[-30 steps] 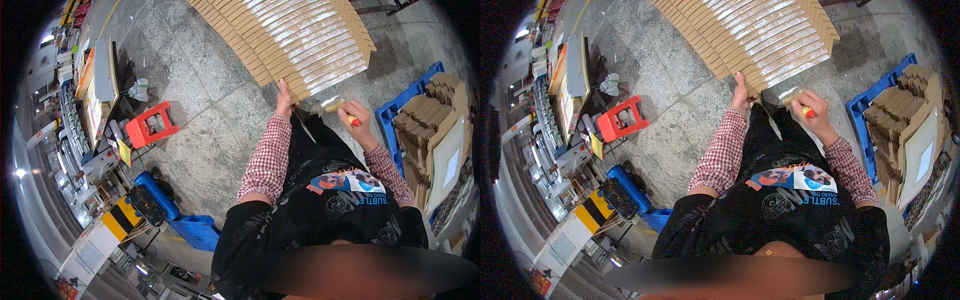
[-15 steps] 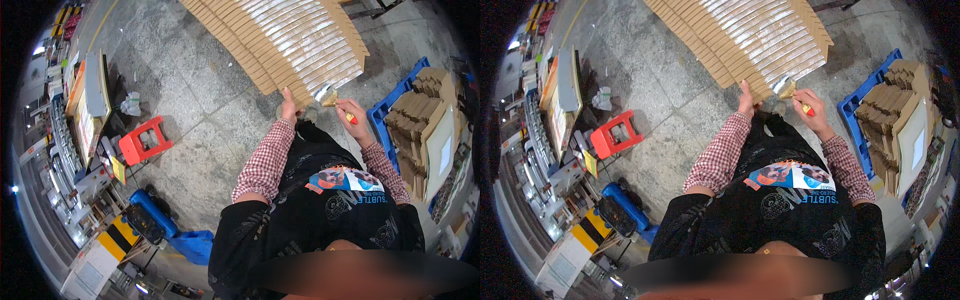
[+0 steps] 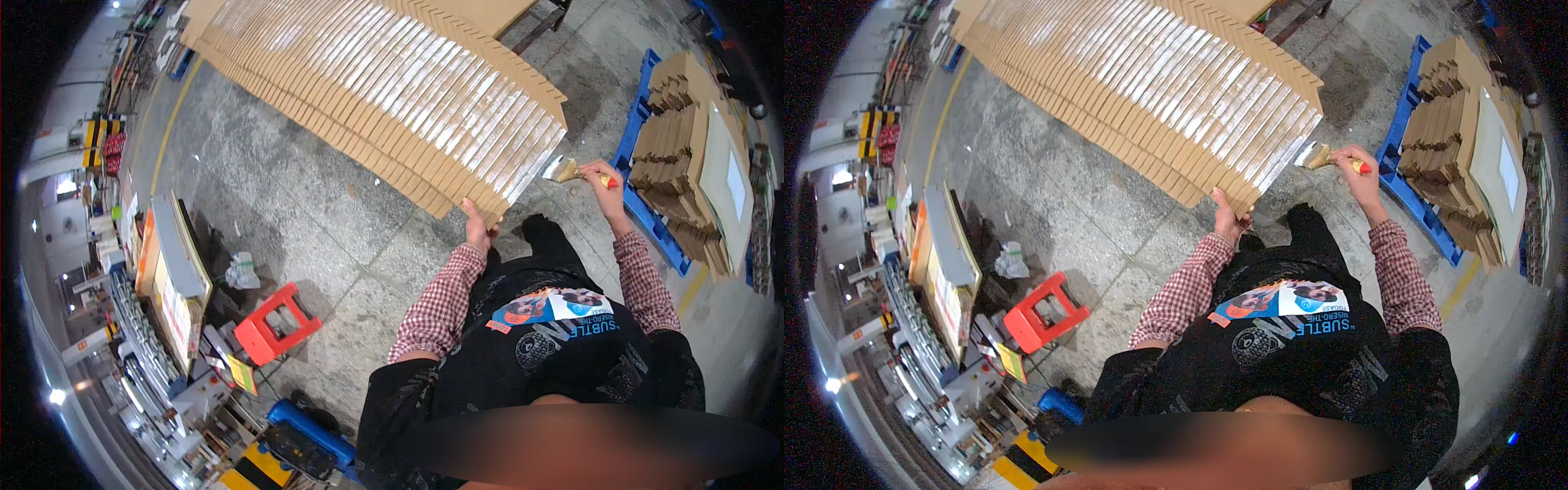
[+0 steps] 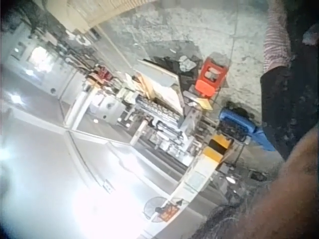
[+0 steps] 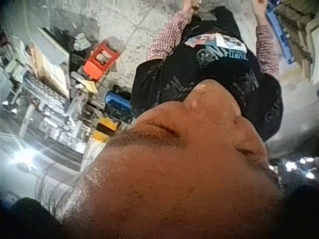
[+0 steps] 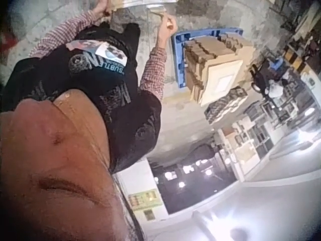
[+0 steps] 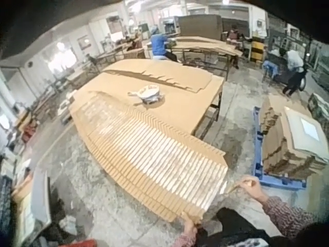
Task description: The person is using a brush to apply glue or adhesive to a stack of corrugated cardboard sheets.
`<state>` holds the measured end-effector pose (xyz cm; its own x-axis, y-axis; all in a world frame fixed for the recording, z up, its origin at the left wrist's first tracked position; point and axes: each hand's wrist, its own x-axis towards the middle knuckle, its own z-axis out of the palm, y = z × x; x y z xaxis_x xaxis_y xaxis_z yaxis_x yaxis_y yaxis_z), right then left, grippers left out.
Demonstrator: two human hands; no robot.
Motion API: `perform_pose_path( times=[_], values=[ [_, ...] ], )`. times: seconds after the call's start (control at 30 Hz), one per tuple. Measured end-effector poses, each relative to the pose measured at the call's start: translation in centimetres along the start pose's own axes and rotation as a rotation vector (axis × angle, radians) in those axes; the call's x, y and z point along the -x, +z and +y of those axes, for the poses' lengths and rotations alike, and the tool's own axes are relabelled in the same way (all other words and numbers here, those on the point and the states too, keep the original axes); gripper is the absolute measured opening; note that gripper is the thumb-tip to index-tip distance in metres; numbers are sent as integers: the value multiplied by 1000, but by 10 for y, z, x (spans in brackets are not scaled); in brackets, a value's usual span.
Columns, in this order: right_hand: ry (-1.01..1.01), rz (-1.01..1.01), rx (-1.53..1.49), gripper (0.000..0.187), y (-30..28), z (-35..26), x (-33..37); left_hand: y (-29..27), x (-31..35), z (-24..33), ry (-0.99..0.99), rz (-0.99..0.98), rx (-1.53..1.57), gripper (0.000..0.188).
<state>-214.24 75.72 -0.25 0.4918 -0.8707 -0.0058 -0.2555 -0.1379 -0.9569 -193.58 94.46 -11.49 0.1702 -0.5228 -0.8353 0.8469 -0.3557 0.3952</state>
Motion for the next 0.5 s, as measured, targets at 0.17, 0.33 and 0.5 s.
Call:
perform_pose_path(
  times=[0.17,0.33,0.5],
  values=[
    [-122,138,-31,10,-14,9,-28,0,6,1,-3,18,-43,76],
    [-86,36,73,11,-24,11,-49,-5,9,10,-44,12,-31,78],
    [-245,28,-20,9,-17,0,-48,-17,0,15,-34,108,-14,77]
  ],
)
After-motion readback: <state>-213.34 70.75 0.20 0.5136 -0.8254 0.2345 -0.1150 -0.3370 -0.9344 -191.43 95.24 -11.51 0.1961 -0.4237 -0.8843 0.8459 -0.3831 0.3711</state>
